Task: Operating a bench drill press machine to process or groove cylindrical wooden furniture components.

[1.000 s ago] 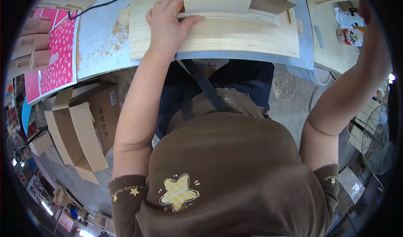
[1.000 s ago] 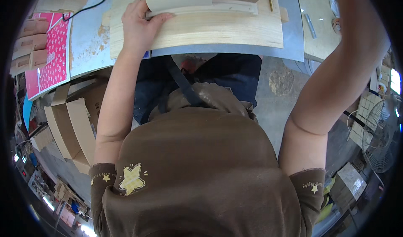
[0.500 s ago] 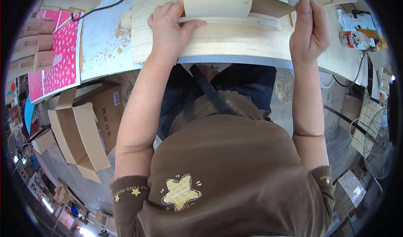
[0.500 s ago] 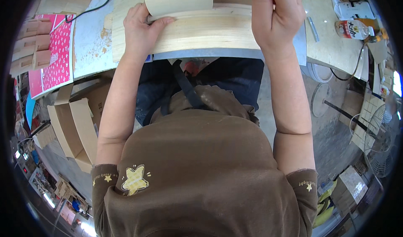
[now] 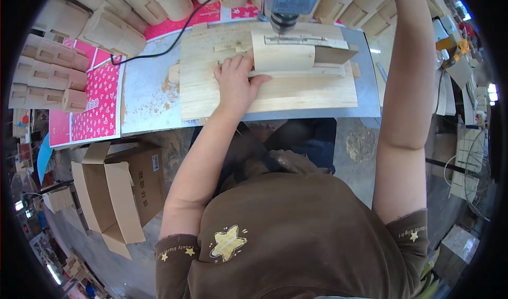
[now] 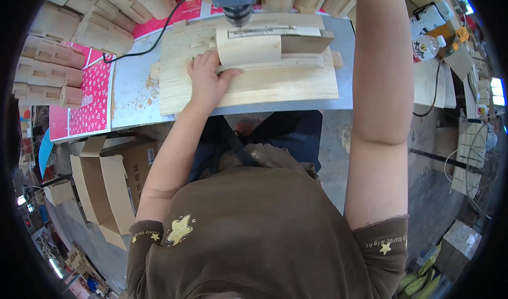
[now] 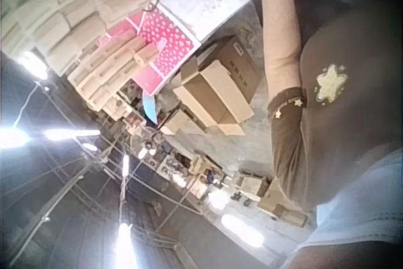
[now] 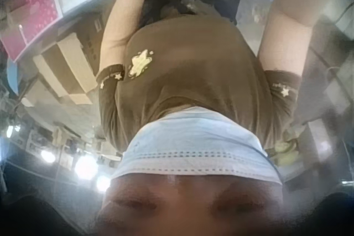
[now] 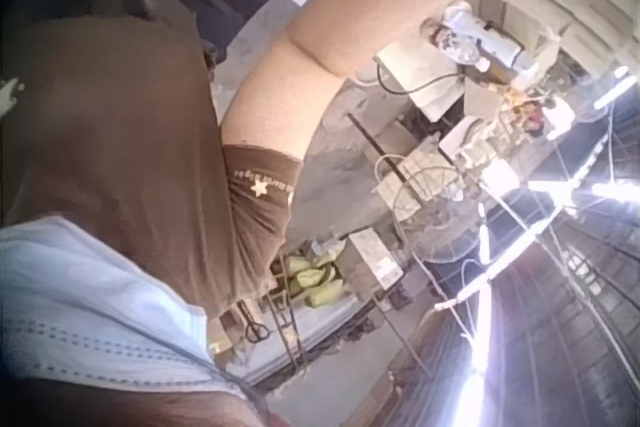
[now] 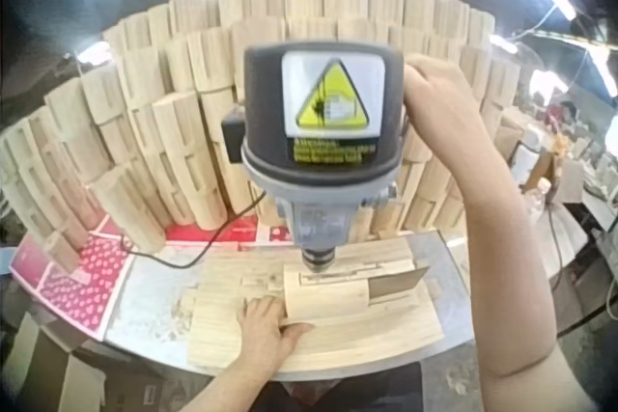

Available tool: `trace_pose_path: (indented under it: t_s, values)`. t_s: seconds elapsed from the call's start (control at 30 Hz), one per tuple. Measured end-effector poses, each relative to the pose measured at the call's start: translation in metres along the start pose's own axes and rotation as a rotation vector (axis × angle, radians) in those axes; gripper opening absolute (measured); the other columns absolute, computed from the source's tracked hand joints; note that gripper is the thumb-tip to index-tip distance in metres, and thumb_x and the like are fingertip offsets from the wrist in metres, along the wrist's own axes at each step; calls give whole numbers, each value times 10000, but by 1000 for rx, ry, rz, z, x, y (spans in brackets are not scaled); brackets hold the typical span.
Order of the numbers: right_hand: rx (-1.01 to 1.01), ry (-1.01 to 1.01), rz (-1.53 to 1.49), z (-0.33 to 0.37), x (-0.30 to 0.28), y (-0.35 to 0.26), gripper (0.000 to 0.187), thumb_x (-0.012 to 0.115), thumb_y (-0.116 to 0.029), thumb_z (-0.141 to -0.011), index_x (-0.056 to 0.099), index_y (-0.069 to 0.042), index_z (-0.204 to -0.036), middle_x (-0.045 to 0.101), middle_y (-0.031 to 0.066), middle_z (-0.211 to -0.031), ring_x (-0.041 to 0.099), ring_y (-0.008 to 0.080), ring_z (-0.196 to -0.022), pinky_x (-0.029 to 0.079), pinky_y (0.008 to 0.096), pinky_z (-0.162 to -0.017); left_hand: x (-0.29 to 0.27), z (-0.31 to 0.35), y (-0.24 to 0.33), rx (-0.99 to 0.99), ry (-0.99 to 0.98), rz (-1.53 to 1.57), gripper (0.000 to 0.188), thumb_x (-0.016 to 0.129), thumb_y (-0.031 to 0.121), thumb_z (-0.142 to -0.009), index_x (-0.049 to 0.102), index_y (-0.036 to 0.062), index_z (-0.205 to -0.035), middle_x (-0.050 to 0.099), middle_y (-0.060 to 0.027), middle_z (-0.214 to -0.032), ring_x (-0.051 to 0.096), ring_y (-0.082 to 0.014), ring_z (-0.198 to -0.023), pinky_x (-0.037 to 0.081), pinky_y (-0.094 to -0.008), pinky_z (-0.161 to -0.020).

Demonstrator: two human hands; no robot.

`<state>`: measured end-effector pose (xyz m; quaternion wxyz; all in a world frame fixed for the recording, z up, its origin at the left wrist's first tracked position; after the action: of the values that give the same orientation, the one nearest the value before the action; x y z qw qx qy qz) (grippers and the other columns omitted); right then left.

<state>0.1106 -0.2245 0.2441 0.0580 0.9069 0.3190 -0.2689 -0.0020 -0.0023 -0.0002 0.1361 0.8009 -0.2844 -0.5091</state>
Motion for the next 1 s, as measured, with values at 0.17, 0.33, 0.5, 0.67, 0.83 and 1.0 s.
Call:
trace_pose_path:
  t_s: [0.17,0.33,0.5,0.67,0.83,1.0]
  values:
    - [366,-100,-244,70,-46,-39,264,527,-235,-920,634,1,-872,544,-15,-698,439,45,-630,315,198,-545,19,6,-7,-44,-33,23,571,767,364,-589,586,73,-1046,573,-71,-919,512,-301,-928,331,-474,-833]
    - [634,17,-408,156,-16,-54,216,486,-111,-955,631,26,-1036,506,18,-732,448,93,-663,369,249,-566,33,2,-7,-72,11,71,513,801,317,-477,603,115,-904,557,-78,-902,518,-294,-919,334,-472,-819]
    - [219,134,-469,195,39,-47,196,427,-58,-964,547,92,-926,474,94,-749,454,207,-673,390,292,-612,31,2,-9,-20,60,30,709,801,320,-521,562,118,-1157,537,-36,-951,475,-264,-991,309,-450,-851]
    - [152,91,-462,198,48,-39,201,422,-55,-966,531,99,-895,467,121,-750,453,229,-685,390,306,-619,29,4,-9,10,83,105,791,802,329,-527,519,118,-1234,539,-23,-952,467,-236,-984,296,-425,-876]
    - [160,130,-309,146,9,-2,217,448,-106,-968,561,79,-974,516,141,-791,488,227,-719,410,290,-653,30,3,-8,1,87,96,788,805,328,-523,523,118,-1228,544,-21,-938,471,-235,-985,293,-414,-878]
    - [333,-153,-101,33,28,82,433,406,-333,-981,506,-12,-1254,580,168,-1172,577,223,-1015,429,315,-850,28,2,-9,7,102,125,764,808,323,-521,539,116,-1206,550,-23,-931,478,-238,-980,287,-408,-884]
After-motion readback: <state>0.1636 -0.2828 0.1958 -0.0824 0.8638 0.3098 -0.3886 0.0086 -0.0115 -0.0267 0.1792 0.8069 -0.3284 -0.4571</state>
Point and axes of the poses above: each hand's wrist, its own z-axis away from the middle knuckle, its own x-axis out of the palm, y = z × x, the point moved 1 cm from there along -z, towards the middle knuckle
